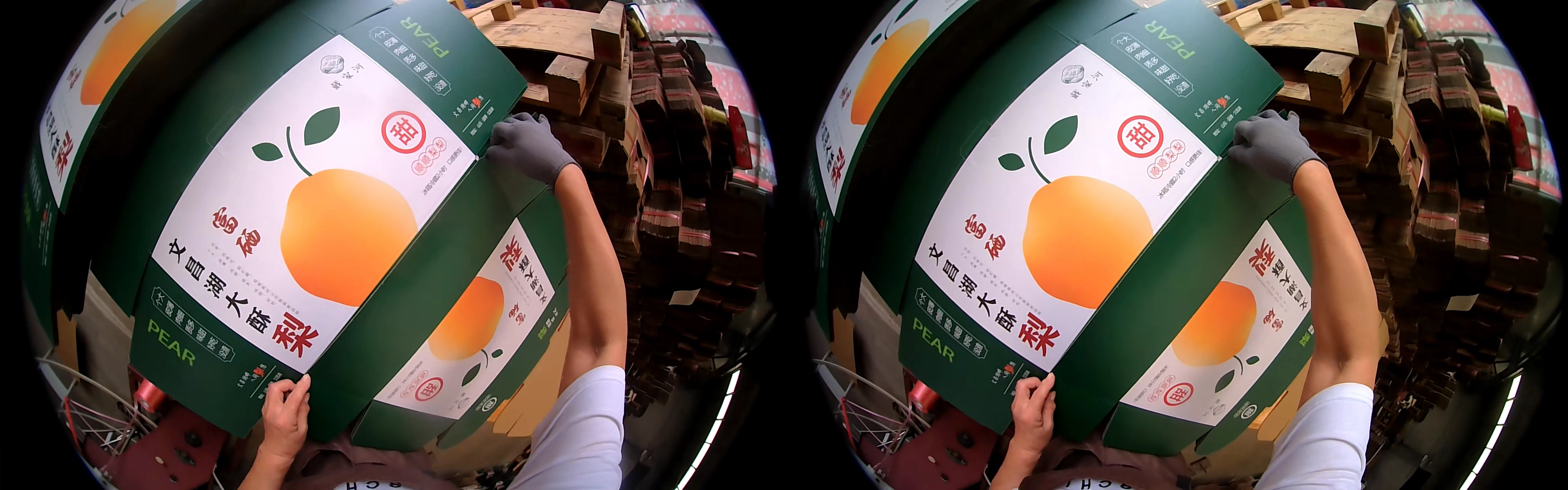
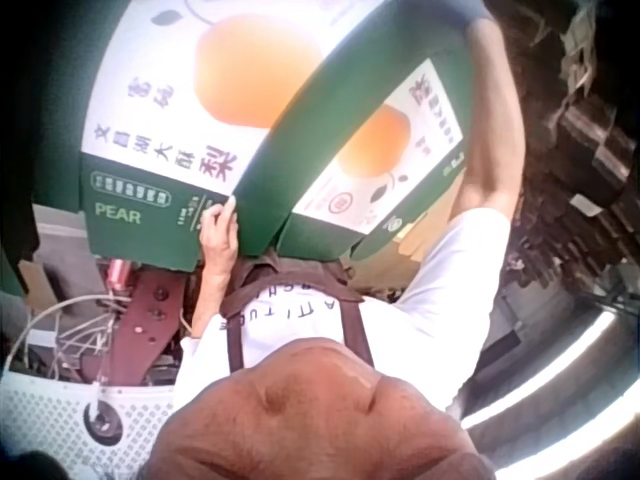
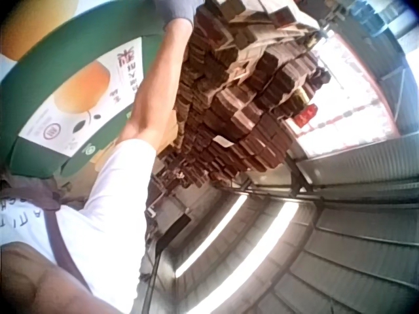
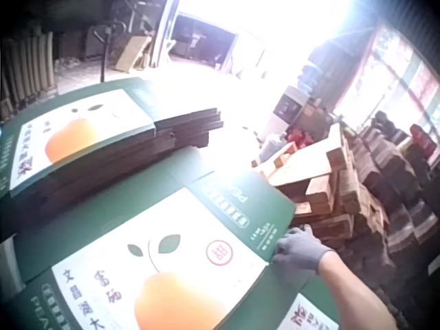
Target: The person repeatedly picks up flat green cardboard boxes printed with pear graphics and stacks them on a growing pile. The person handles the boxes one at a time, aligning and placing them in a warehouse environment.
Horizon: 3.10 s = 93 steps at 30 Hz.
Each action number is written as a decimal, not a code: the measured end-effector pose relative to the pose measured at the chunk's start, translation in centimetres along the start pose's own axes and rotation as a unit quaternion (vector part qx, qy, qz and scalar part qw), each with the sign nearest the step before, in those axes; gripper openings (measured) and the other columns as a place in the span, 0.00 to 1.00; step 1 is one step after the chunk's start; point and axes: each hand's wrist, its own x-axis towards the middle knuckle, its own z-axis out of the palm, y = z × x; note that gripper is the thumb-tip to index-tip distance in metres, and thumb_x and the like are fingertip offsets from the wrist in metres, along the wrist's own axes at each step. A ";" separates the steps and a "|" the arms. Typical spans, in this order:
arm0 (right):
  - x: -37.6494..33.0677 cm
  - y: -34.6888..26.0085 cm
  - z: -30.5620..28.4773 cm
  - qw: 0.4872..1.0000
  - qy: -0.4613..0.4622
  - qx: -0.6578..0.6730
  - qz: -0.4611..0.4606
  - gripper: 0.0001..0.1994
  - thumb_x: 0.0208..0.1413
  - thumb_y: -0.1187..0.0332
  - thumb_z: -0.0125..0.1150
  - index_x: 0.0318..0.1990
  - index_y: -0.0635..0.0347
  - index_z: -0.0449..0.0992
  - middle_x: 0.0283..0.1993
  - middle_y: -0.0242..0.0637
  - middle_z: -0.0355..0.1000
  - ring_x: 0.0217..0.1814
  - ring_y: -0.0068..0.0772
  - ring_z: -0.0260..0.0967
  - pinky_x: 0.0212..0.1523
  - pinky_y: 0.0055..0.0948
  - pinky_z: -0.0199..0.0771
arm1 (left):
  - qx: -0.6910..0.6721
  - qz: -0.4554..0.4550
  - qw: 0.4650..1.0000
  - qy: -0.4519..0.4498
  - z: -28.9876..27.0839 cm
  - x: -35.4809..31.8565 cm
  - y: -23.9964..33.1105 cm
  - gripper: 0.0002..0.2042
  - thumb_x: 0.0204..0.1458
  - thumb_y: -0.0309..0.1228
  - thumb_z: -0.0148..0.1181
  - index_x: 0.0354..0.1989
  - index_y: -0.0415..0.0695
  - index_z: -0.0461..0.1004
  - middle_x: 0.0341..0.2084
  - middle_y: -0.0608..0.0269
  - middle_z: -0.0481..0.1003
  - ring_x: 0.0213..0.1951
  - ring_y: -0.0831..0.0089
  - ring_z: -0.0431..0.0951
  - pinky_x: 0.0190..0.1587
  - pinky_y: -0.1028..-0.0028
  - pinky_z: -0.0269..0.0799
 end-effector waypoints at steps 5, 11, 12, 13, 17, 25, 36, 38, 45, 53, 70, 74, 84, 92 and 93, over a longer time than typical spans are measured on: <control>0.3 -0.4 0.1 0.999 -0.011 -0.034 0.012 0.13 0.58 0.54 0.59 0.40 0.52 0.80 0.49 0.37 0.75 0.64 0.43 0.62 0.69 0.64 0.45 | 0.002 0.004 1.000 0.003 -0.1 0.1 0.2 0.20 0.48 0.17 0.64 0.51 0.43 0.79 0.35 0.57 0.71 0.33 0.62 0.73 0.35 0.68 0.72; 0.7 -0.8 0.2 0.998 -0.021 -0.062 0.017 0.15 0.57 0.52 0.60 0.43 0.51 0.80 0.51 0.38 0.74 0.65 0.44 0.61 0.68 0.64 0.46 | -0.001 0.005 1.000 0.006 -0.1 0.0 0.1 0.20 0.48 0.17 0.64 0.51 0.43 0.79 0.35 0.57 0.70 0.33 0.62 0.73 0.35 0.67 0.72; 0.7 -0.9 0.3 0.997 -0.021 -0.066 0.019 0.15 0.57 0.52 0.60 0.44 0.51 0.80 0.52 0.39 0.74 0.66 0.44 0.61 0.68 0.64 0.46 | -0.001 0.007 1.000 0.007 -0.1 0.0 0.1 0.20 0.48 0.17 0.64 0.51 0.43 0.79 0.35 0.57 0.70 0.33 0.62 0.73 0.35 0.67 0.72; 0.8 -0.8 0.5 0.997 -0.023 -0.073 0.025 0.16 0.56 0.53 0.62 0.46 0.50 0.79 0.54 0.38 0.73 0.66 0.44 0.61 0.68 0.65 0.47 | -0.002 0.009 1.000 0.007 -0.1 0.0 0.1 0.20 0.48 0.17 0.64 0.51 0.43 0.79 0.35 0.57 0.70 0.33 0.62 0.73 0.35 0.67 0.72; 0.5 -1.3 2.2 0.984 0.154 -0.079 0.037 0.21 0.52 0.58 0.67 0.54 0.47 0.74 0.61 0.37 0.68 0.68 0.43 0.60 0.67 0.67 0.49 | -0.004 0.022 1.000 0.011 -0.2 0.4 0.2 0.20 0.48 0.17 0.64 0.52 0.43 0.78 0.35 0.56 0.70 0.34 0.61 0.73 0.36 0.67 0.72; -5.4 -17.2 9.1 0.953 0.246 0.118 -0.128 0.35 0.53 0.48 0.60 0.68 0.49 0.62 0.74 0.47 0.53 0.77 0.55 0.46 0.70 0.74 0.36 | -0.006 0.017 1.000 0.002 -0.1 0.4 -0.1 0.20 0.49 0.18 0.64 0.52 0.44 0.78 0.35 0.56 0.70 0.33 0.61 0.73 0.35 0.67 0.72; 3.4 -7.7 7.9 0.936 0.340 0.087 0.010 0.33 0.58 0.47 0.55 0.67 0.53 0.64 0.73 0.48 0.55 0.76 0.55 0.49 0.68 0.72 0.40 | -0.037 0.002 0.999 -0.015 -0.3 0.2 -0.6 0.21 0.46 0.17 0.66 0.52 0.45 0.79 0.34 0.59 0.70 0.31 0.63 0.72 0.32 0.68 0.71; 4.6 -6.7 8.2 0.928 0.361 0.092 0.025 0.32 0.59 0.47 0.54 0.67 0.53 0.64 0.73 0.48 0.56 0.76 0.55 0.49 0.68 0.72 0.39 | -0.052 -0.001 0.999 -0.010 -0.2 0.1 -0.7 0.21 0.46 0.17 0.67 0.52 0.45 0.79 0.34 0.59 0.70 0.31 0.64 0.72 0.32 0.68 0.71; 3.0 -9.7 9.9 0.913 0.383 0.066 0.125 0.30 0.64 0.44 0.47 0.69 0.48 0.63 0.75 0.45 0.55 0.78 0.51 0.47 0.69 0.73 0.37 | -0.067 0.039 0.997 0.015 0.0 0.6 -1.3 0.21 0.47 0.17 0.65 0.52 0.45 0.79 0.33 0.60 0.70 0.33 0.62 0.73 0.36 0.66 0.72; -6.4 -24.5 11.1 0.939 0.332 0.063 0.066 0.33 0.61 0.43 0.49 0.69 0.49 0.62 0.76 0.42 0.52 0.79 0.47 0.44 0.68 0.73 0.40 | -0.109 0.061 0.992 0.037 0.5 0.1 -1.5 0.21 0.50 0.18 0.62 0.54 0.46 0.77 0.34 0.58 0.70 0.35 0.60 0.75 0.38 0.65 0.73; -14.9 -38.2 12.1 0.958 0.258 0.123 -0.023 0.36 0.57 0.42 0.54 0.67 0.56 0.64 0.74 0.50 0.54 0.77 0.53 0.46 0.70 0.73 0.34 | 0.376 0.102 0.888 0.244 -26.2 8.0 -6.2 0.30 0.52 0.34 0.63 0.65 0.43 0.63 0.67 0.51 0.59 0.70 0.56 0.56 0.68 0.48 0.50; -15.3 -39.2 11.3 0.961 0.243 0.127 -0.033 0.38 0.53 0.40 0.57 0.66 0.56 0.64 0.73 0.50 0.55 0.76 0.55 0.47 0.70 0.73 0.35 | 0.405 -0.023 0.892 0.197 -36.4 10.8 -13.6 0.36 0.55 0.41 0.64 0.71 0.45 0.57 0.73 0.55 0.52 0.74 0.56 0.49 0.71 0.53 0.48; -14.5 -39.2 10.9 0.954 0.230 0.192 0.006 0.36 0.56 0.44 0.57 0.67 0.56 0.65 0.73 0.49 0.56 0.77 0.50 0.48 0.73 0.67 0.33 | 0.500 0.151 0.841 0.146 -35.4 8.0 -11.8 0.25 0.52 0.24 0.54 0.61 0.33 0.67 0.58 0.41 0.70 0.57 0.47 0.73 0.53 0.62 0.76; -9.4 -45.0 1.5 0.393 0.151 0.902 0.100 0.26 0.63 0.56 0.61 0.62 0.65 0.67 0.55 0.41 0.73 0.48 0.33 0.72 0.54 0.32 0.72 | 0.431 0.221 0.874 0.035 -26.0 -10.0 -2.2 0.23 0.50 0.25 0.55 0.57 0.29 0.70 0.51 0.32 0.72 0.51 0.39 0.75 0.45 0.63 0.81; -10.5 -45.1 1.7 0.408 0.202 0.885 0.095 0.24 0.63 0.59 0.61 0.61 0.66 0.68 0.54 0.41 0.74 0.48 0.32 0.72 0.53 0.32 0.72 | 0.414 0.223 0.882 0.015 -26.1 -10.5 -1.9 0.23 0.51 0.25 0.55 0.56 0.29 0.70 0.51 0.32 0.72 0.51 0.39 0.75 0.45 0.63 0.81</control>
